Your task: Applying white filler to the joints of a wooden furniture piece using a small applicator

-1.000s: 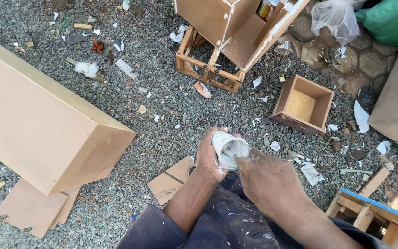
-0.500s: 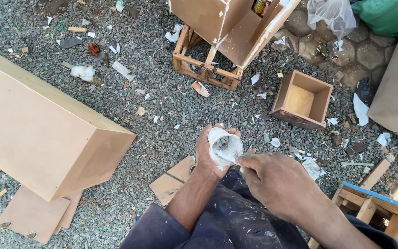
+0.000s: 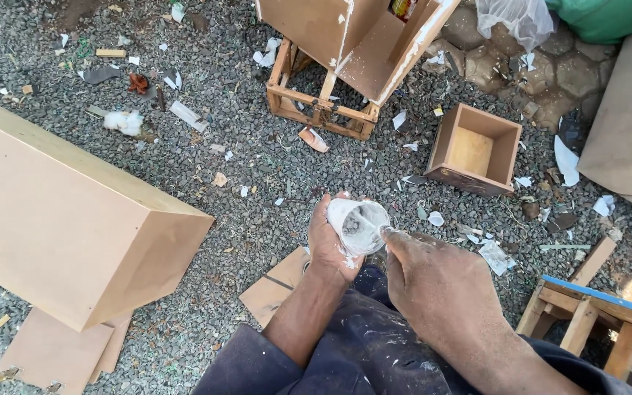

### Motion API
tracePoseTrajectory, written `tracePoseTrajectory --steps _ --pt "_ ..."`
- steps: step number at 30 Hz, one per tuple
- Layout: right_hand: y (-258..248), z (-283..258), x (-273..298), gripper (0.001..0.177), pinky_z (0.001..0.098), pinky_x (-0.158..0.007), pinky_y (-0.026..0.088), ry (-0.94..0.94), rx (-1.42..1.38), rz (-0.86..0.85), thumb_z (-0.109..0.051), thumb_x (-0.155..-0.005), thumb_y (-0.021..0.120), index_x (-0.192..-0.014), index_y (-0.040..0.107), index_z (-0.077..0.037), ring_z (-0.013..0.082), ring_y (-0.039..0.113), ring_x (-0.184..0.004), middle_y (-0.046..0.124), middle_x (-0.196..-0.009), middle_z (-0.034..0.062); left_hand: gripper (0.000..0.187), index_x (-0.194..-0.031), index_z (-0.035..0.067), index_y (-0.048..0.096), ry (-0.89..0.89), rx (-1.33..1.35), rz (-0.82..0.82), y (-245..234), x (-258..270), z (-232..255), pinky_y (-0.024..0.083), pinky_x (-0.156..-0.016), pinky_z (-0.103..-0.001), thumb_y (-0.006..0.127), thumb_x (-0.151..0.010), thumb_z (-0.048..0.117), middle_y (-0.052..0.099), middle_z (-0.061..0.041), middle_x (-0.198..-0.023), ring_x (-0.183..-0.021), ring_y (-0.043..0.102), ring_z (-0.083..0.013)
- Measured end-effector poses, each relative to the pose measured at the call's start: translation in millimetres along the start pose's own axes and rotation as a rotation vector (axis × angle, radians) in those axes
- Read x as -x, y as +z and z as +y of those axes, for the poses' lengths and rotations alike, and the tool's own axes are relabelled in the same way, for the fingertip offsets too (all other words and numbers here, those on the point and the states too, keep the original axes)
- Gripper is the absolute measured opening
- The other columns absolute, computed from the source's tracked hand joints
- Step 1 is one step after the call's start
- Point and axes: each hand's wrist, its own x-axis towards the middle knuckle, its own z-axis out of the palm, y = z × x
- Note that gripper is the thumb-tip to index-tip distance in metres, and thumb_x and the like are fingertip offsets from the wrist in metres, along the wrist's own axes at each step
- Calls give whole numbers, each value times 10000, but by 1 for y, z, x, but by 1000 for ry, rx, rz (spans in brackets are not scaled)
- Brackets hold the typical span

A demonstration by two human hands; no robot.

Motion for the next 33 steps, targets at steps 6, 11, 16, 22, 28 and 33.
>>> tracePoseTrajectory --steps 6,11,16,22,28,33 --pt "28 11 -19 267 458 -510 560 -130 144 -37 -119 -828 621 -1060 666 -243 301 720 -714 704 -931 13 317 -957 126 653 16 -65 26 4 6 -9 545 -695 -414 524 -1047 401 662 -118 -822 -722 650 -268" --pt "4 14 -31 440 470 -657 546 -224 130 -478 -45 -842 507 -1139 693 -310 296 708 -818 712 -821 40 246 -998 106 653 74 -151 171 18 24 -1 568 -613 -438 557 -1017 331 718 -278 -844 -722 704 -358" --pt "-1 19 -20 345 467 -609 585 -307 229 -139 -64 -796 589 -1058 665 -275 297 696 -823 681 -919 16 270 -952 96 686 122 -167 206 11 16 1 559 -598 -440 586 -1012 339 671 -163 -789 -708 688 -313" --pt "23 9 -23 270 439 -559 574 -263 375 -66 -166 -838 652 -1053 676 -326 265 691 -807 655 -967 -3 252 -907 102 695 163 -208 299 9 7 -4 540 -574 -399 631 -970 337 684 -122 -789 -679 661 -256" --pt "53 18 -29 176 447 -499 546 -122 301 -274 -117 -903 559 -971 669 -236 284 712 -645 674 -806 26 204 -880 118 687 255 -270 325 22 16 0 506 -532 -368 614 -958 292 665 -91 -791 -654 647 -235" --pt "-2 8 -31 199 491 -819 485 42 -54 -577 -196 -1005 392 -921 569 -158 314 664 -924 701 -934 92 179 -977 141 598 147 -271 238 30 33 9 557 -615 -461 566 -967 317 717 -313 -839 -681 695 -394"
